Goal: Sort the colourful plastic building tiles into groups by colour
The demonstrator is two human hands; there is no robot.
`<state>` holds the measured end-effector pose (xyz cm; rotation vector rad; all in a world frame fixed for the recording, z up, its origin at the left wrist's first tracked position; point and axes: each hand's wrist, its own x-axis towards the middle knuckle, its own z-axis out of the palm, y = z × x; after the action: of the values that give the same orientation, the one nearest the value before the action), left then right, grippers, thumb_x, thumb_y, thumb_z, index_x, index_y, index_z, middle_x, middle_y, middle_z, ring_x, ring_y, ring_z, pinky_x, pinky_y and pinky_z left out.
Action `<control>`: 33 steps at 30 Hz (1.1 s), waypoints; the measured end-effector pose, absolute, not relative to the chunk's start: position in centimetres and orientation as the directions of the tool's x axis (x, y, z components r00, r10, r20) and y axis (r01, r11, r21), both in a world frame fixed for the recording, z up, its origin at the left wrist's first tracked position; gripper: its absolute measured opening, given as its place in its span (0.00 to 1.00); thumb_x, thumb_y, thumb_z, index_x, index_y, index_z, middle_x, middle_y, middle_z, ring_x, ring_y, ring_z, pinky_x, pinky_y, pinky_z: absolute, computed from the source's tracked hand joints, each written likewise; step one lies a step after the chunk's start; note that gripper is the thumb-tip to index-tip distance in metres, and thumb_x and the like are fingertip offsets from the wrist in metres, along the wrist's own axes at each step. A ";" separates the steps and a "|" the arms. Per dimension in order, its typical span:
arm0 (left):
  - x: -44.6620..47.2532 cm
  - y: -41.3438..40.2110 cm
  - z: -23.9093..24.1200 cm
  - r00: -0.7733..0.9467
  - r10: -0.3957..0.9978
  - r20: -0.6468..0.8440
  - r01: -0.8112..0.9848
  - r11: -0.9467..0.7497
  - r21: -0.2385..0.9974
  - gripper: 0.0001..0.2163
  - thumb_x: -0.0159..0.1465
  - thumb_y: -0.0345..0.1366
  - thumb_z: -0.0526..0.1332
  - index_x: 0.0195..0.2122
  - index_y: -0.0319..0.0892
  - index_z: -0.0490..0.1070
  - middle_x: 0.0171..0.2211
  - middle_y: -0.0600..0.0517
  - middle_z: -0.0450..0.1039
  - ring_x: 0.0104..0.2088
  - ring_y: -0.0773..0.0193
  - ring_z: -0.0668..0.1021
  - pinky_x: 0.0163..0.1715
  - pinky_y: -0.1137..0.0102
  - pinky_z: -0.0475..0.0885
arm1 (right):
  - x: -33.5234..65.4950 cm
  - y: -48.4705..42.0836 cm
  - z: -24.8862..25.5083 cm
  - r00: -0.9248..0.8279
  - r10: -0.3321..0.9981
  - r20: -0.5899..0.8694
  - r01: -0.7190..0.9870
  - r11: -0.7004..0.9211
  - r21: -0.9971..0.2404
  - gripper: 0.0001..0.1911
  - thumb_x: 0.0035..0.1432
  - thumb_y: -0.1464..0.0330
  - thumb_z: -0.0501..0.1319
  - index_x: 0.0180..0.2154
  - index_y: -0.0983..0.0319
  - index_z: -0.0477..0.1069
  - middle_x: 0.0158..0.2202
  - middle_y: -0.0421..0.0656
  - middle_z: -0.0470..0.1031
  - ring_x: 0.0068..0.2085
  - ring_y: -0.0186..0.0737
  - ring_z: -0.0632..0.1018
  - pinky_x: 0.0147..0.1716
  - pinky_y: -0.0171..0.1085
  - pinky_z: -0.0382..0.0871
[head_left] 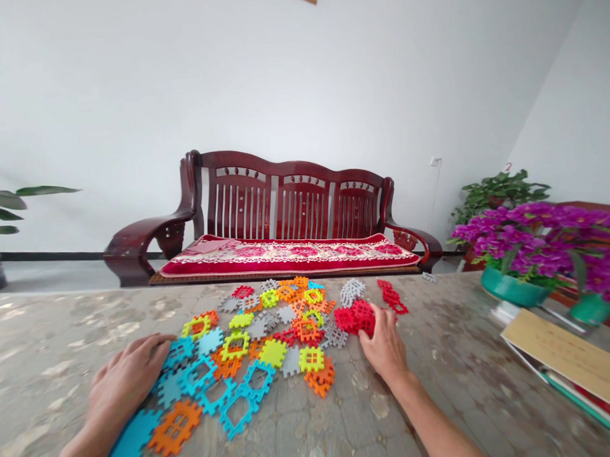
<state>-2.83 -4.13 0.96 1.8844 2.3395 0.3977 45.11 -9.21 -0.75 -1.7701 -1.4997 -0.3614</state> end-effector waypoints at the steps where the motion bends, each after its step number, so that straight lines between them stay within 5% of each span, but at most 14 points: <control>1: -2.8 -4.2 1.0 -0.220 0.972 0.078 0.944 0.192 0.270 0.25 0.67 0.49 0.38 0.54 0.53 0.71 0.62 0.53 0.66 0.61 0.51 0.67 0.60 0.53 0.58 | 45.2 -9.1 -0.8 0.267 0.705 0.657 0.922 0.011 -0.386 0.29 0.51 0.72 0.59 0.56 0.57 0.62 0.47 0.48 0.66 0.48 0.51 0.73 0.44 0.46 0.71; 5: -2.9 -4.2 1.0 -0.221 0.972 0.083 0.944 0.191 0.270 0.25 0.67 0.48 0.39 0.54 0.52 0.71 0.62 0.52 0.67 0.61 0.51 0.68 0.60 0.54 0.58 | 45.6 -8.9 -1.1 0.278 0.695 0.663 0.884 0.084 -0.459 0.25 0.52 0.72 0.56 0.54 0.58 0.64 0.46 0.48 0.67 0.46 0.48 0.74 0.45 0.46 0.71; 10: -2.8 -4.1 0.9 -0.218 0.973 0.077 0.945 0.191 0.266 0.26 0.67 0.49 0.38 0.54 0.52 0.71 0.62 0.51 0.66 0.61 0.51 0.67 0.60 0.53 0.58 | 46.2 -9.0 -0.8 0.274 0.690 0.670 0.801 0.223 -0.556 0.21 0.53 0.73 0.55 0.50 0.59 0.68 0.39 0.43 0.68 0.32 0.36 0.73 0.39 0.41 0.73; 22: -2.9 -4.1 0.9 -0.220 0.971 0.099 0.935 0.180 0.305 0.24 0.67 0.48 0.40 0.53 0.51 0.72 0.61 0.51 0.68 0.60 0.51 0.68 0.59 0.53 0.58 | 48.1 -6.7 -1.6 0.565 0.588 0.579 0.550 0.255 -0.795 0.18 0.52 0.60 0.60 0.43 0.61 0.72 0.36 0.44 0.72 0.33 0.39 0.75 0.36 0.41 0.74; 33: -2.9 -4.1 0.9 -0.211 0.969 0.125 0.934 0.163 0.317 0.23 0.67 0.47 0.43 0.52 0.50 0.74 0.60 0.49 0.69 0.59 0.49 0.69 0.59 0.52 0.60 | 48.9 -7.0 -1.7 0.462 0.616 0.638 0.646 0.259 -0.718 0.16 0.53 0.61 0.61 0.42 0.61 0.73 0.41 0.48 0.73 0.37 0.42 0.77 0.40 0.45 0.75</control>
<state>-2.93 -4.11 0.88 1.9015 2.3119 0.5003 48.92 -7.03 -1.73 -1.4109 -1.2020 -0.0287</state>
